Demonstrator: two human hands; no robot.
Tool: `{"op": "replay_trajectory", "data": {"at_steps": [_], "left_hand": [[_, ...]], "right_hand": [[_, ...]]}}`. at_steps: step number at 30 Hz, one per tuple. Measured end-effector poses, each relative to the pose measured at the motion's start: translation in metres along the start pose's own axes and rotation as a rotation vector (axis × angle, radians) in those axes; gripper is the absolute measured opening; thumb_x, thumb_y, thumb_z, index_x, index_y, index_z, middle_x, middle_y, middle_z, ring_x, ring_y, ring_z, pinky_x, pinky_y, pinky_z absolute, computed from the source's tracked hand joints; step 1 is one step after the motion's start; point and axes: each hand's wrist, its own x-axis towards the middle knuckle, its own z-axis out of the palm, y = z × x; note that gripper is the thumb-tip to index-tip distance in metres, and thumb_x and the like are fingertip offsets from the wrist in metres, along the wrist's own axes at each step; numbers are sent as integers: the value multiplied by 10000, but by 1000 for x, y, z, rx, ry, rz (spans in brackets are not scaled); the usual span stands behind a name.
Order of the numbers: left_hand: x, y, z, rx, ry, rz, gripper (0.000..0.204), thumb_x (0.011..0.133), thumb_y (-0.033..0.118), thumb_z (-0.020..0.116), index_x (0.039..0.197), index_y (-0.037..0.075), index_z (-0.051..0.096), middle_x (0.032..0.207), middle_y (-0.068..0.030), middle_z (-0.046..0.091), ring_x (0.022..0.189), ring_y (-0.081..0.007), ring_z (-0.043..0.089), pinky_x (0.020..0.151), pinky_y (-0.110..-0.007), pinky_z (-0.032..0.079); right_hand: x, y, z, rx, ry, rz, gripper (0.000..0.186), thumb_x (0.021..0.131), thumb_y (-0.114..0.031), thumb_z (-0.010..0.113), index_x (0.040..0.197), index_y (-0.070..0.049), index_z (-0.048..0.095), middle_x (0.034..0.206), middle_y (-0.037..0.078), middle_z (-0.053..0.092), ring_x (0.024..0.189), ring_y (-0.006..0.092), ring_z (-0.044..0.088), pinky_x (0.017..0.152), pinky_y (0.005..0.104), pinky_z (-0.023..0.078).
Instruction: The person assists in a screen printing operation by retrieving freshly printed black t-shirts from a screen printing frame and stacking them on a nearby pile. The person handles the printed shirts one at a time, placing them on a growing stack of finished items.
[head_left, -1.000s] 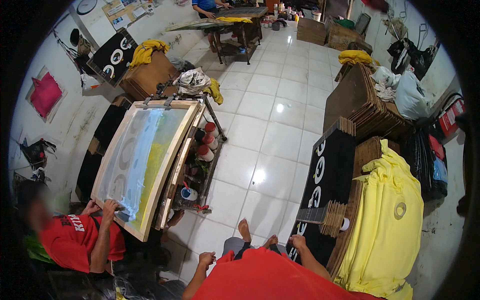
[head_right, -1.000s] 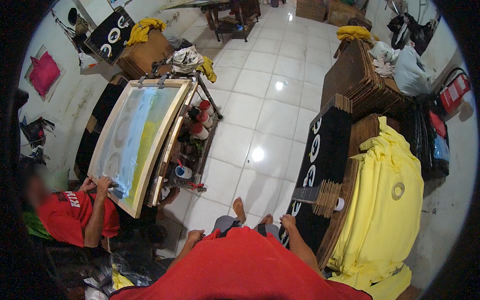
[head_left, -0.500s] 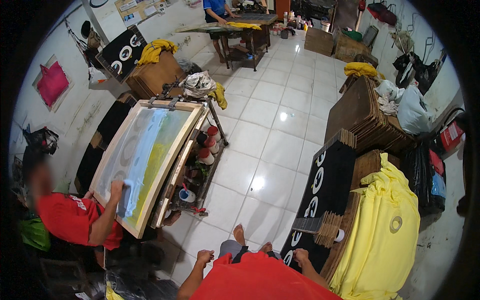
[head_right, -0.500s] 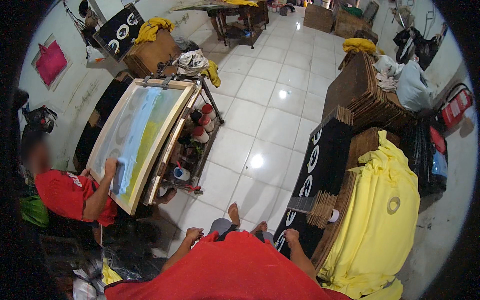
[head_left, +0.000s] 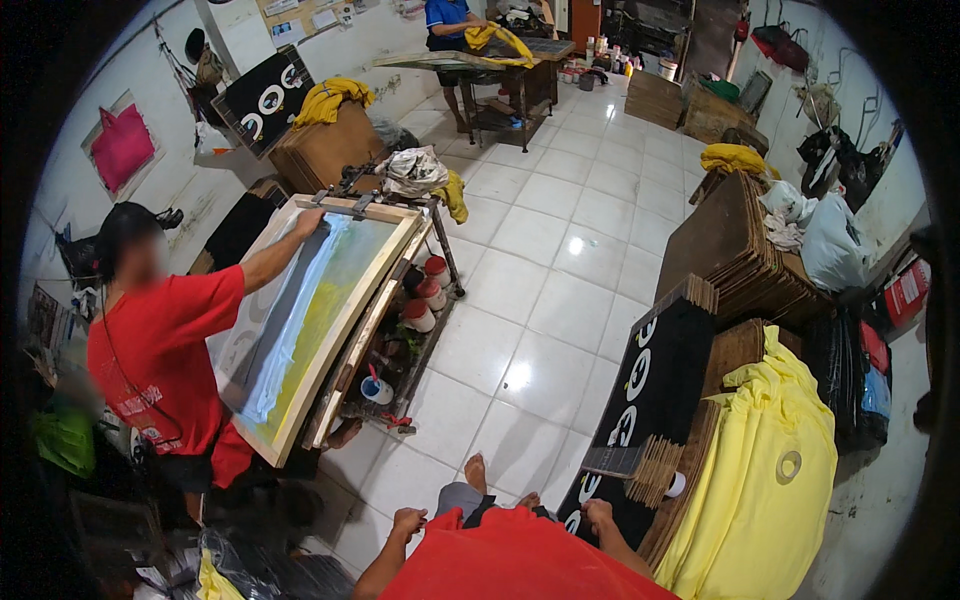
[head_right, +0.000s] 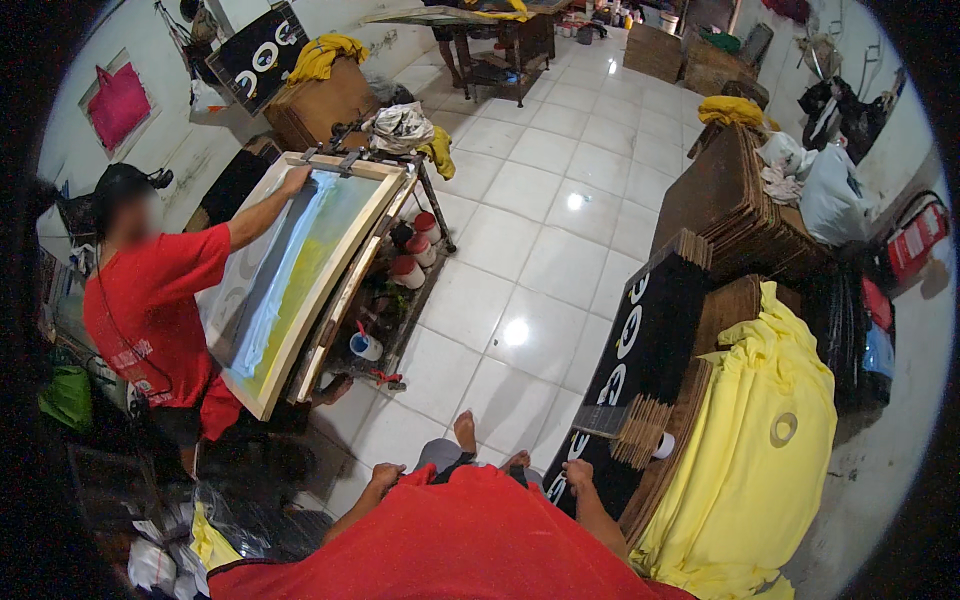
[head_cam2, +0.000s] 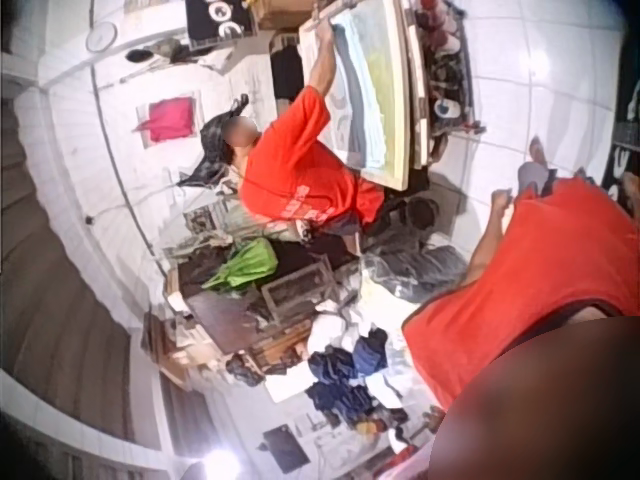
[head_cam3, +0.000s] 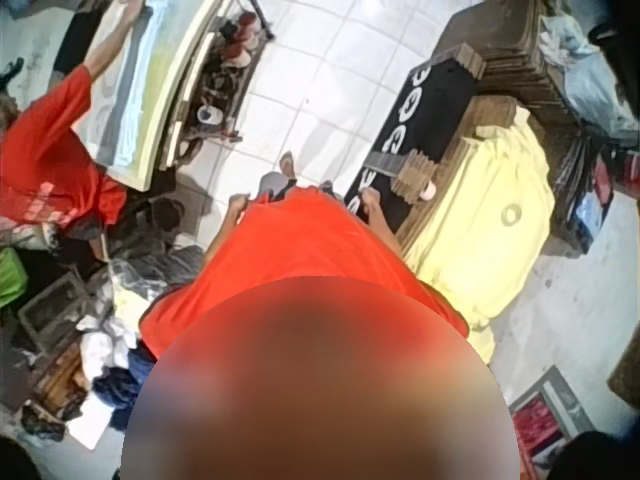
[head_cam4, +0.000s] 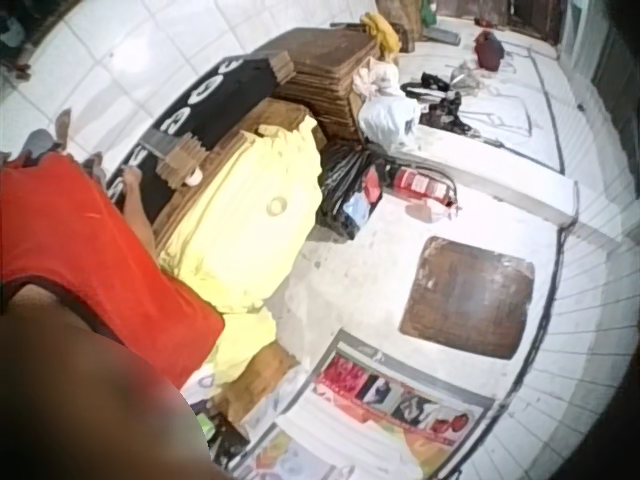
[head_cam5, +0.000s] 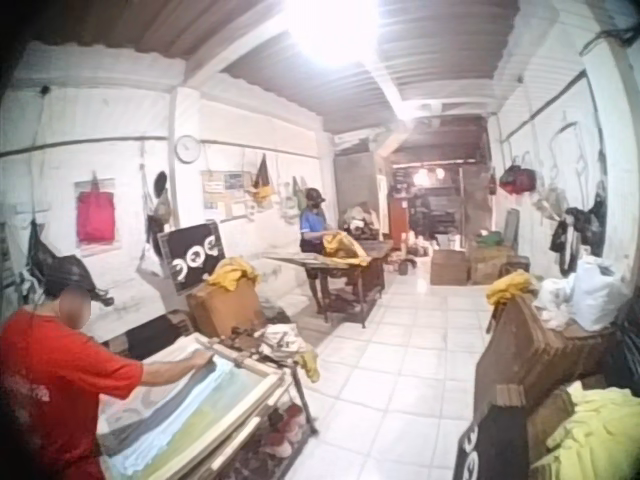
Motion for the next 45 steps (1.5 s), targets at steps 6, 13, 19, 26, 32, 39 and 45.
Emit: {"op": "replay_trajectory", "data": {"at_steps": [6,13,19,26,32,39,45], "left_hand": [[-10,-5,3,-37,21,-38,184,805,187,660,823,6,629,699,-83,636,516,-137,551,456,-278,416],[11,-19,10,-50,-13,-19,184,805,183,664,829,4,632,712,-87,643,521,-134,557,441,-264,417],[24,-28,11,-90,-6,-16,204,803,206,666,835,7,636,734,-88,652,539,-134,574,470,-271,442],[26,-29,8,-81,-11,-10,208,802,208,662,836,6,630,742,-94,653,539,-137,578,470,-275,445],[26,-33,12,-143,-10,6,207,799,200,671,837,1,624,726,-93,643,526,-135,565,444,-276,432],[7,-26,16,-126,8,-10,184,803,178,666,812,-1,626,692,-76,626,505,-131,542,437,-271,411],[-8,-22,22,-95,-6,-40,179,807,189,662,772,16,634,660,-62,613,491,-128,511,447,-279,398]], "right_hand": [[-8,-7,0,45,55,16,79,799,-49,574,837,-7,630,707,75,590,590,171,570,476,305,430],[-24,-25,3,67,75,14,71,777,-52,599,819,-15,642,696,80,610,600,170,597,458,319,415],[-35,-35,2,73,79,37,60,785,-54,588,807,-24,634,674,66,592,574,161,573,446,299,399],[-42,-35,1,73,86,39,43,780,-43,604,797,-22,637,663,66,587,577,159,589,432,287,395],[-47,-34,4,45,72,41,53,798,-57,604,811,-16,635,696,67,613,592,163,602,435,287,401],[-42,-29,2,-1,64,1,76,806,-79,606,806,-11,640,685,71,613,595,172,611,445,308,418],[-19,-14,-6,-78,46,-73,110,809,-103,604,809,-2,648,688,76,629,606,166,617,470,346,443]]}}
